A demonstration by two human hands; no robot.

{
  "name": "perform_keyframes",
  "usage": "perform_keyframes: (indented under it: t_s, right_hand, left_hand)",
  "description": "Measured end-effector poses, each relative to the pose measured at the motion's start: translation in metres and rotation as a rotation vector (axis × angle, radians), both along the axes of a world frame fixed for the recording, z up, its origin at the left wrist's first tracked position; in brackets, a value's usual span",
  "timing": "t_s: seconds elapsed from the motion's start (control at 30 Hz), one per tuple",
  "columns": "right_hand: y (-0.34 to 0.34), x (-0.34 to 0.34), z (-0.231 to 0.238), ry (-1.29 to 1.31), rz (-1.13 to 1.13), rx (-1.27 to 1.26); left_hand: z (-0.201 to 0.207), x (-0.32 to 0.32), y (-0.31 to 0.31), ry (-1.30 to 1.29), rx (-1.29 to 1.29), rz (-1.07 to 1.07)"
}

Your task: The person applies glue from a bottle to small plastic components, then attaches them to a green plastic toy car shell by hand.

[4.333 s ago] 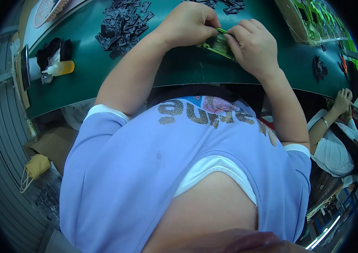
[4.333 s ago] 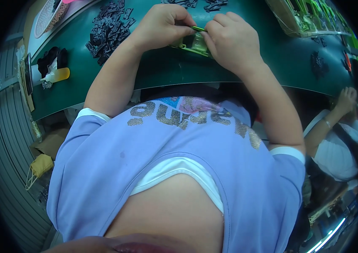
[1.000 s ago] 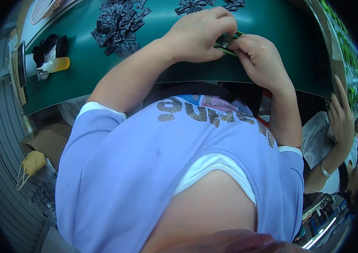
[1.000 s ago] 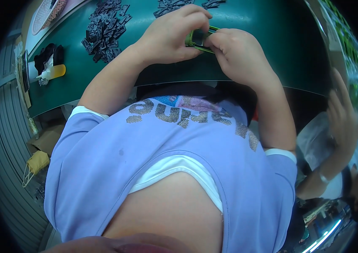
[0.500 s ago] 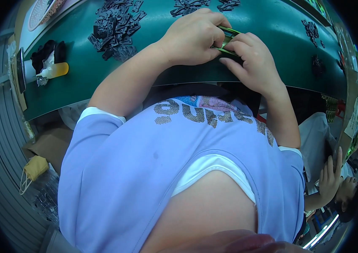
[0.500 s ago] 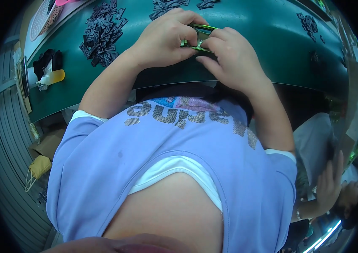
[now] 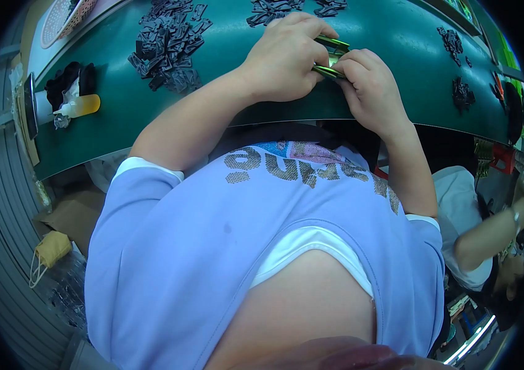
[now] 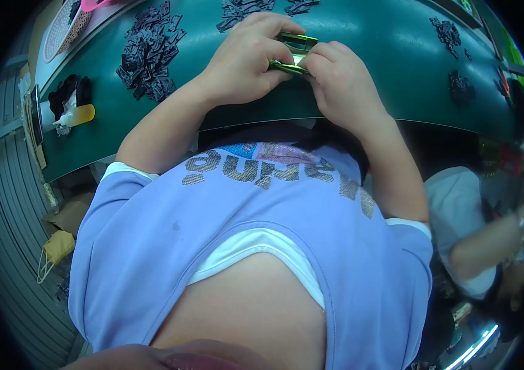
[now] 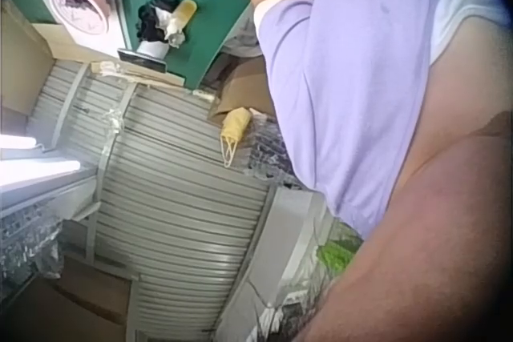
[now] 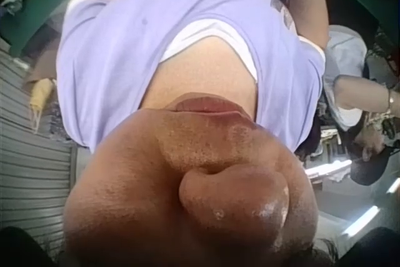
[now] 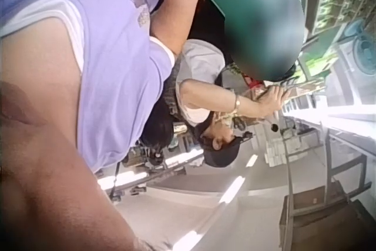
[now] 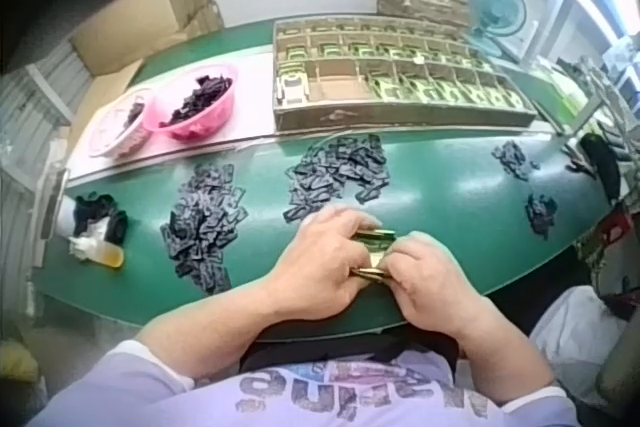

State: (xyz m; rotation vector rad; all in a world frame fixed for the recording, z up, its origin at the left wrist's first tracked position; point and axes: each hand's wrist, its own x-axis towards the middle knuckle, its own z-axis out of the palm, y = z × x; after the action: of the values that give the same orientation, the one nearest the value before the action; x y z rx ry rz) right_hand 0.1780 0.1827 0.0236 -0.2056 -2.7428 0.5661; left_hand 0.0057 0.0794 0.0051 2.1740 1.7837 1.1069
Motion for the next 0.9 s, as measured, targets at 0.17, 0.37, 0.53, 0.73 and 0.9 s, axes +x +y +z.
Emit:
perform_keyframes:
  t_s: [0.17,0.37,0.53,0.73,0.9]
  right_hand:
    - [0.002,-0.001,0.008,0.026,0.007,-0.063]
    - [0.015,0.013,0.015,-0.094,-0.112,-0.526]
    - [0.005,0.005,0.013,0.124,-0.085,-0.617]
    - [0.005,0.002,0.014,0.177,-0.206,-0.699]
    - [0.009,0.001,0.002,0.264,-0.200,-0.700]
  left_hand:
    - [0.005,-0.009,0.001,-0.007,-0.074,-0.048]
    - [0.018,-0.024,-0.001,-0.469,-0.259,-0.143]
    - [0.016,-0.017,-0.005,-0.977,-0.405,-0.319]
    - [0.018,-0.011,0.000,-1.301,-0.698,-0.329]
    - [0.007,-0.017,0.005,-1.581,-0.773,-0.241]
